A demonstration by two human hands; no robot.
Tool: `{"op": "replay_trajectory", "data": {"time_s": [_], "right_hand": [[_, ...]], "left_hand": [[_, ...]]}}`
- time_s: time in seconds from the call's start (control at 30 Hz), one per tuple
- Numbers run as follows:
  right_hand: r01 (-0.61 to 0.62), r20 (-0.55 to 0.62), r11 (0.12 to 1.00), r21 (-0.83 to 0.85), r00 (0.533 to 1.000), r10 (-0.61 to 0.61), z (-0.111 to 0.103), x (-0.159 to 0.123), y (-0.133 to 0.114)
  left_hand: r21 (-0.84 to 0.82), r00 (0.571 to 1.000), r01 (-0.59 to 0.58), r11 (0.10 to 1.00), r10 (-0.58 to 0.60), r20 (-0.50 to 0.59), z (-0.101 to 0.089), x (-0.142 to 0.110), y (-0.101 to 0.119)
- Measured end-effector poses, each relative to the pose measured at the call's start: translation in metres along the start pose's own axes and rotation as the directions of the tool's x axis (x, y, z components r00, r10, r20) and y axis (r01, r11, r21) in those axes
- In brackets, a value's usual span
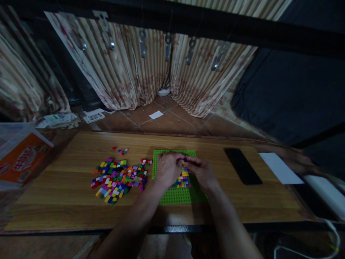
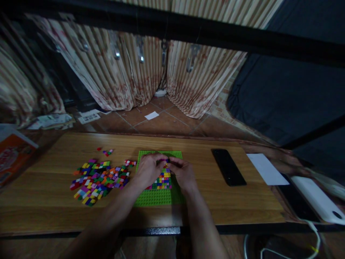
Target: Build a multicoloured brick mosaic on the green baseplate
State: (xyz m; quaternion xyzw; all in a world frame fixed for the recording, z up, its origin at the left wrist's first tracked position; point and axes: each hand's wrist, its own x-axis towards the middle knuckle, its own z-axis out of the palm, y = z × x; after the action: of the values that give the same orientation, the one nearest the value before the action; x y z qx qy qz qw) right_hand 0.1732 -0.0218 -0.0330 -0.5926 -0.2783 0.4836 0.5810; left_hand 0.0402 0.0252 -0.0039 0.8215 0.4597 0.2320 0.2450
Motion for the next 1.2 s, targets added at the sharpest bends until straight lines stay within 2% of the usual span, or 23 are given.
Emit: {"op": "replay_trajectory", "data": {"time_s": [0.3,0.5,0.63,0.77,0.9,1.07,1.2], "right_hand": [[-0.034,-0.060,0.996,0.081,0.997,0.039,0.005,-0.001,-0.003],[-0.013,-0.046,0.998,0.058,0.999,0.016,0.006,-0.004,-0.002],[-0.042,-0.038,0.997,0.067,0.998,0.044,0.000,-0.005,-0.005],[-0.016,-0.129,0.996,0.093,0.991,0.028,-0.007,-0.003,-0.009],[0.048,-0.177,0.994,0.098,0.984,-0.030,-0.011,-0.004,-0.013],[0.065,-0.164,0.998,0.022,0.985,-0.061,-0.011,-0.007,-0.014],[0.054,-0.170,0.997,-0.060,0.983,-0.063,-0.012,-0.007,-0.011]], "left_hand": [[0.029,0.997,0.071,0.997,-0.071,-0.016,0.000,0.000,0.007],[0.022,0.998,0.029,0.999,-0.028,-0.052,0.004,-0.007,0.006],[-0.024,0.995,0.033,0.999,-0.035,-0.090,0.000,-0.012,0.003],[-0.103,0.987,0.060,0.993,-0.075,-0.145,-0.018,-0.013,-0.011],[-0.159,0.977,0.086,0.984,-0.114,-0.179,-0.044,-0.017,-0.038],[-0.118,0.973,0.161,0.980,-0.178,-0.147,-0.082,-0.027,-0.079],[-0.071,0.986,0.156,0.985,-0.160,-0.047,-0.113,-0.041,-0.102]]}}
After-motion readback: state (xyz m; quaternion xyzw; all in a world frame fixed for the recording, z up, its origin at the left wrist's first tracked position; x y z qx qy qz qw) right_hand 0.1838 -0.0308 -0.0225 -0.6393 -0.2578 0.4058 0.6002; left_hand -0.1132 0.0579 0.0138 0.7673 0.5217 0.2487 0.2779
